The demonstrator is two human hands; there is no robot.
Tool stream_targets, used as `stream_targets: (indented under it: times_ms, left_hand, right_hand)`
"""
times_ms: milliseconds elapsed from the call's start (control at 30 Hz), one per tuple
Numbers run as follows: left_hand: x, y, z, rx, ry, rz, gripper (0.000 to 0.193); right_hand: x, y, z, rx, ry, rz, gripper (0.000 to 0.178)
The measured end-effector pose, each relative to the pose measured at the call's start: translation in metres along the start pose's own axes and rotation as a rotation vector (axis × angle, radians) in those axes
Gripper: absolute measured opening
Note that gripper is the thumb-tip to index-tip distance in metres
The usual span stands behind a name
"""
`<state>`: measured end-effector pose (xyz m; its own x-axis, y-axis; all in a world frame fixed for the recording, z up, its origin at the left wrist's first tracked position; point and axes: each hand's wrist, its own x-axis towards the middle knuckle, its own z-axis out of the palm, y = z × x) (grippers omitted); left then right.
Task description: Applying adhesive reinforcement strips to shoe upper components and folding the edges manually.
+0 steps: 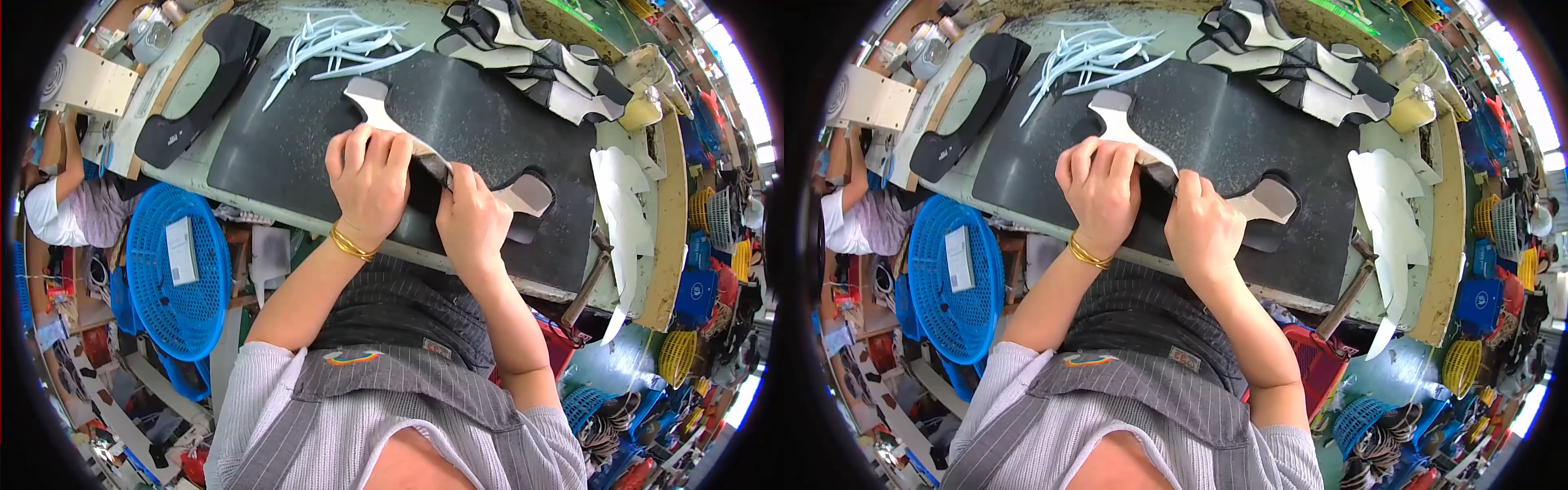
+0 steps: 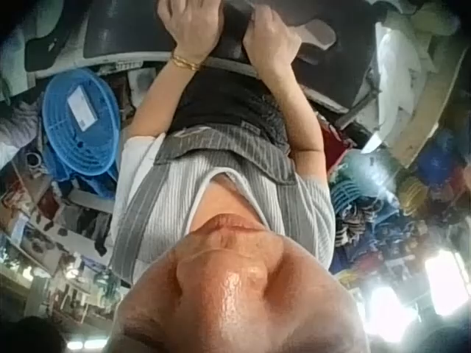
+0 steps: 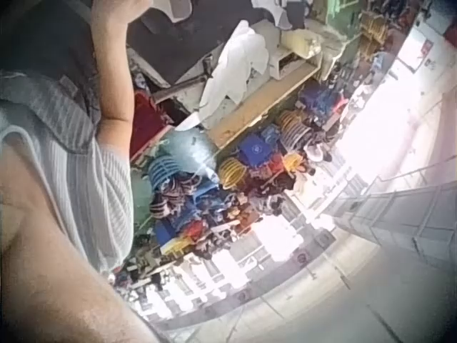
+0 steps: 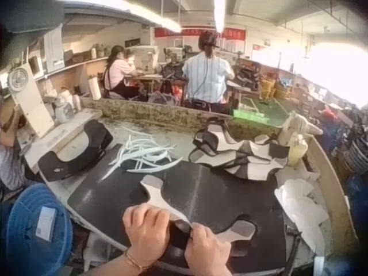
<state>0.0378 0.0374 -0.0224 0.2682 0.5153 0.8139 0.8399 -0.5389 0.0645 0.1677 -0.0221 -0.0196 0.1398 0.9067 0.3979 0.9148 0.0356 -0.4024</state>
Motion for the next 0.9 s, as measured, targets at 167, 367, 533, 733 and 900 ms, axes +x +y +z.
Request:
stream_targets:
  times_ms: [167,367,533,733,900]
  left_hand:
    - [-0.009,-0.002,0.003,-0.185,-0.156,-0.255,0.044]
    - [0.033,-0.031,-0.029,-0.054,-0.166,0.194,0.055]
    - [-0.007,-0.040,-0.022,-0.409,-0.342,0.244,0.048]
    - [-0.009,-0.046,-0.014,-0.366,-0.299,0.178,0.050]
    - [-0.005,-0.051,-0.008,-0.429,-0.250,0.205,0.044]
  right_hand:
    - [0.001,-0.004,0.003,-0.055,0.139,-0.111,0.019]
    - [-0.015,0.016,0.000,0.008,0.133,-0.289,0.037]
    - [-0.015,0.015,-0.006,0.083,0.160,-0.246,0.033]
    - [-0.015,0.017,-0.004,0.081,0.138,-0.277,0.036]
    - [-0.009,0.003,-0.028,0.238,-0.033,-0.148,0.035]
